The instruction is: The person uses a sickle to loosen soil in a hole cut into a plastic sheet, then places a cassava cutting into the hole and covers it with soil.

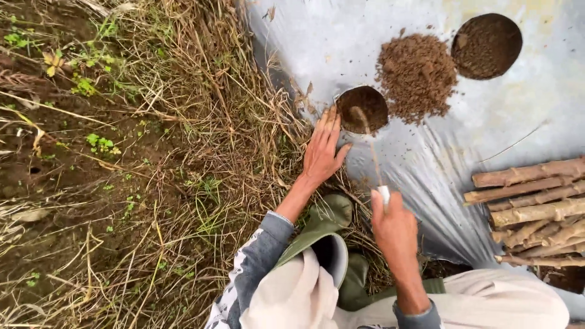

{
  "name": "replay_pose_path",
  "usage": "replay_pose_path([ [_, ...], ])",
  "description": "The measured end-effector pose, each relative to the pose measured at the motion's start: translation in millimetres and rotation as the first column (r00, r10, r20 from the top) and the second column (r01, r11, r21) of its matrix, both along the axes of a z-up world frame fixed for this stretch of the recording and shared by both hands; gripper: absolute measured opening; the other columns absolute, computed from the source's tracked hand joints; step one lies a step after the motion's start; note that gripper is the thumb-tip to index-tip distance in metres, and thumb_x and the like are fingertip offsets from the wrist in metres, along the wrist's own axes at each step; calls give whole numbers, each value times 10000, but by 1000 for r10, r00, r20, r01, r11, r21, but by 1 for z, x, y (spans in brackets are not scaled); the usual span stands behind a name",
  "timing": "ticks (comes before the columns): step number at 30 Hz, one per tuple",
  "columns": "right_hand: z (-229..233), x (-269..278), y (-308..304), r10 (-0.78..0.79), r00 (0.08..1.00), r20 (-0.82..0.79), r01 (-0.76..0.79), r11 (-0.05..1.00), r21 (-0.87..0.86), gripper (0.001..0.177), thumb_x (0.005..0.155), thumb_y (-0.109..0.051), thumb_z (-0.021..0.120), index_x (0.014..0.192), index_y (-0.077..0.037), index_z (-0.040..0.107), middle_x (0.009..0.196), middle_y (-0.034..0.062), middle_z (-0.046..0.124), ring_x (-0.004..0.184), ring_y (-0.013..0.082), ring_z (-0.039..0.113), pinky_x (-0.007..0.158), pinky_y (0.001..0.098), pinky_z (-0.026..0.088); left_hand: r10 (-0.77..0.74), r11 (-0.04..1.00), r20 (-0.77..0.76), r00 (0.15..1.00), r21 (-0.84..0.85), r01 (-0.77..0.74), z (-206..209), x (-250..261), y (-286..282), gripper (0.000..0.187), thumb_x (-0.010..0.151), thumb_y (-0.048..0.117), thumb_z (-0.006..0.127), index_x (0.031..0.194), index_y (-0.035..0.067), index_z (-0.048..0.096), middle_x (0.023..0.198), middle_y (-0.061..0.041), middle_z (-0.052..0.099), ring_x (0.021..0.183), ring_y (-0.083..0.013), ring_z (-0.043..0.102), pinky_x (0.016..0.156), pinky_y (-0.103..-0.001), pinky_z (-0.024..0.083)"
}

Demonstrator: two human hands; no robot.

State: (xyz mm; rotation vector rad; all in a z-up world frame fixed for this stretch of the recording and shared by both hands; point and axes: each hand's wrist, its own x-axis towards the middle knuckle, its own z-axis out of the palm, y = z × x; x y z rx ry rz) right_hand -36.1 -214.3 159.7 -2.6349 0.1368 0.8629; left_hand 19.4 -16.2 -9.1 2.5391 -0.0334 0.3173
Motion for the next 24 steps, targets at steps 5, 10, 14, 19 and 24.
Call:
replay_pose_path([
  [5, -31, 14, 18, -48, 999, -4, 48, 998, 44, 535, 1119, -505, 389, 1141, -20, 615, 772, 202, 680, 688, 323, 694, 640, 425, 561, -19, 1000, 24, 1000, -22, 19, 6, -1, 0, 764, 957, 341, 661, 1560, 9, 328, 1660, -177, 254, 1547, -320, 228, 1274, -425, 208],
  [10, -12, 15, 12, -109, 993, 44, 109, 994, -6, 572, 1076, -587, 450, 1059, -34, 595, 812, 345, 666, 843, 540, 695, 702, 611, 527, -15, 1000, -15, 1000, -19, 14, 2, -4, 0, 772, 960, 344, 664, 1570, 20, 318, 1667, -171, 243, 1551, -322, 222, 1277, -424, 202],
  [14, -21, 34, 28, -118, 992, 43, 112, 987, 113, 568, 1130, -509, 395, 1074, 4, 633, 847, 299, 687, 794, 427, 723, 699, 483, 582, -30, 999, -39, 999, -25, 29, 5, -7, -3, 769, 973, 351, 634, 1581, 31, 291, 1677, -163, 212, 1562, -315, 180, 1280, -427, 173],
  [19, 5, 31, 10, -94, 996, 8, 94, 995, -41, 679, 1083, -614, 377, 1138, 23, 608, 909, 398, 678, 930, 579, 685, 760, 648, 531, -20, 1000, -36, 999, -5, 19, 1, -1, 0, 779, 968, 350, 635, 1586, 29, 287, 1677, -170, 214, 1557, -325, 203, 1277, -425, 184],
  [24, -38, 43, 33, -86, 996, 37, 83, 995, 61, 590, 1136, -504, 364, 1234, 31, 594, 983, 353, 688, 961, 473, 721, 811, 529, 586, -22, 999, -34, 999, -25, 21, -1, -2, 0, 763, 975, 353, 622, 1584, 34, 293, 1677, -171, 214, 1560, -319, 190, 1283, -425, 166],
])
